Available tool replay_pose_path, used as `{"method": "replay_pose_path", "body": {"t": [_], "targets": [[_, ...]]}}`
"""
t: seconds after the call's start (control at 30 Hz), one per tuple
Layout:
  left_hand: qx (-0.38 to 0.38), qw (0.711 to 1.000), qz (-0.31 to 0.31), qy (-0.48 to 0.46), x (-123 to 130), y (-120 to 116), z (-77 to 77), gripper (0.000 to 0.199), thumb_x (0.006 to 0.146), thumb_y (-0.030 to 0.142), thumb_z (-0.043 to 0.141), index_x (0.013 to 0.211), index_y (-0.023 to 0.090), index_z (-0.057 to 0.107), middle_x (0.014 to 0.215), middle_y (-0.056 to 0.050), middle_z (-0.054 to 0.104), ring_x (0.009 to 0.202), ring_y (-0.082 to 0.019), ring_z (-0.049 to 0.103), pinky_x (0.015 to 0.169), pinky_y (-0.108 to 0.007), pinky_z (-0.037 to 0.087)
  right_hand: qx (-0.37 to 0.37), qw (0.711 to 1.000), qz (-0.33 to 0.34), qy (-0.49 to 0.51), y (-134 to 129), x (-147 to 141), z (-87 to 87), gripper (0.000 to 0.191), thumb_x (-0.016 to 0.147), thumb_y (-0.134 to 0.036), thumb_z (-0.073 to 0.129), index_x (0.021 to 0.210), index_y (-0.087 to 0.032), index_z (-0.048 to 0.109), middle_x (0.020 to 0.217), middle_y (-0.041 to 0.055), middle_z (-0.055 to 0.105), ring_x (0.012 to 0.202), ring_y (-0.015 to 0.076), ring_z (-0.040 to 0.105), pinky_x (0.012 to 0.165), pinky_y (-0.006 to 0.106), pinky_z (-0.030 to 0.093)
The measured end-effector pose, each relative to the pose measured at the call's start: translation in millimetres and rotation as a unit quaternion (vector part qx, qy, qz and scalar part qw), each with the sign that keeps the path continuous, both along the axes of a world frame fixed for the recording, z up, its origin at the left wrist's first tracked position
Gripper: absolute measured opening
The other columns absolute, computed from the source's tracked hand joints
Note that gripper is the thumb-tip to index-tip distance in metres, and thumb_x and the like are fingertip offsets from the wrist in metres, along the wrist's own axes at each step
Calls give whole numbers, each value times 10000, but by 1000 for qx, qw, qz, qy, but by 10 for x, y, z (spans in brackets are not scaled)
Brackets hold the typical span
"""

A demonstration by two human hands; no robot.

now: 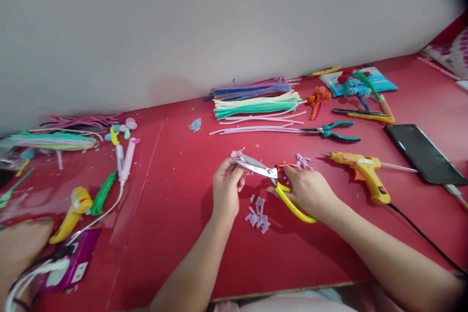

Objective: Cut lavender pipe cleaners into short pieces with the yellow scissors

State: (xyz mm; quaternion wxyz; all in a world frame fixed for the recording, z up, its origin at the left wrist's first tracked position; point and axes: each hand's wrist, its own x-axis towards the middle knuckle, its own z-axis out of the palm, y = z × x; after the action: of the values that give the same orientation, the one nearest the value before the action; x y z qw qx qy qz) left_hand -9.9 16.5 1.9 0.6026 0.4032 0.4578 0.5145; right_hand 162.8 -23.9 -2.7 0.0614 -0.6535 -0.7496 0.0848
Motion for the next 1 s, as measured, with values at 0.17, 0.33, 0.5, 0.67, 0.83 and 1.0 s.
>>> {"method": "replay_pose_path", "body": {"t": [0.17, 0.33, 0.5, 0.67, 0.83, 1.0], "targets": [[-8, 1000, -5, -4, -10, -1, -2, 93, 683, 241, 551, 715, 167, 506, 529, 53, 387, 411, -31, 335, 361, -163, 204, -1, 1000, -5, -3, -3, -32, -15, 461, 724, -612, 276, 695, -184, 444, 530, 17, 541, 450, 124, 479, 438, 236, 158], [-12, 1000, 0, -10, -4, 0, 17, 81, 674, 231, 558, 711, 176, 513, 522, 54, 392, 404, -32, 328, 360, -166, 200, 11, 1000, -4, -4, -6, -38, -35, 464, 735, -604, 255, 692, -181, 439, 526, 20, 540, 444, 121, 472, 440, 239, 151], [-14, 1000, 8, -16, 0, -8, 19, 92, 662, 233, 571, 709, 174, 518, 523, 56, 388, 405, -29, 329, 359, -168, 194, 24, 1000, -1, -10, -7, -37, -56, 474, 743, -592, 247, 715, -170, 460, 540, 29, 544, 453, 121, 478, 443, 246, 147], [-8, 1000, 10, -27, 6, -26, 15, 74, 676, 225, 564, 711, 174, 523, 515, 59, 373, 408, -27, 317, 367, -171, 187, 40, 999, -1, -23, -15, -41, -78, 455, 746, -574, 272, 742, -164, 468, 564, 30, 554, 483, 132, 496, 444, 249, 148], [-7, 999, 22, -26, 8, -34, 20, 69, 675, 227, 569, 706, 181, 528, 515, 61, 373, 402, -28, 306, 365, -177, 173, 43, 999, 3, -24, -20, -55, -88, 458, 758, -560, 259, 751, -155, 473, 548, 32, 550, 477, 132, 490, 446, 245, 143], [-12, 999, 27, -21, 9, -33, 28, 83, 658, 239, 579, 705, 187, 535, 531, 63, 391, 399, -27, 308, 361, -178, 170, 43, 999, 1, -22, -25, -64, -86, 460, 758, -563, 256, 734, -161, 478, 531, 29, 533, 470, 128, 487, 442, 249, 140]]}}
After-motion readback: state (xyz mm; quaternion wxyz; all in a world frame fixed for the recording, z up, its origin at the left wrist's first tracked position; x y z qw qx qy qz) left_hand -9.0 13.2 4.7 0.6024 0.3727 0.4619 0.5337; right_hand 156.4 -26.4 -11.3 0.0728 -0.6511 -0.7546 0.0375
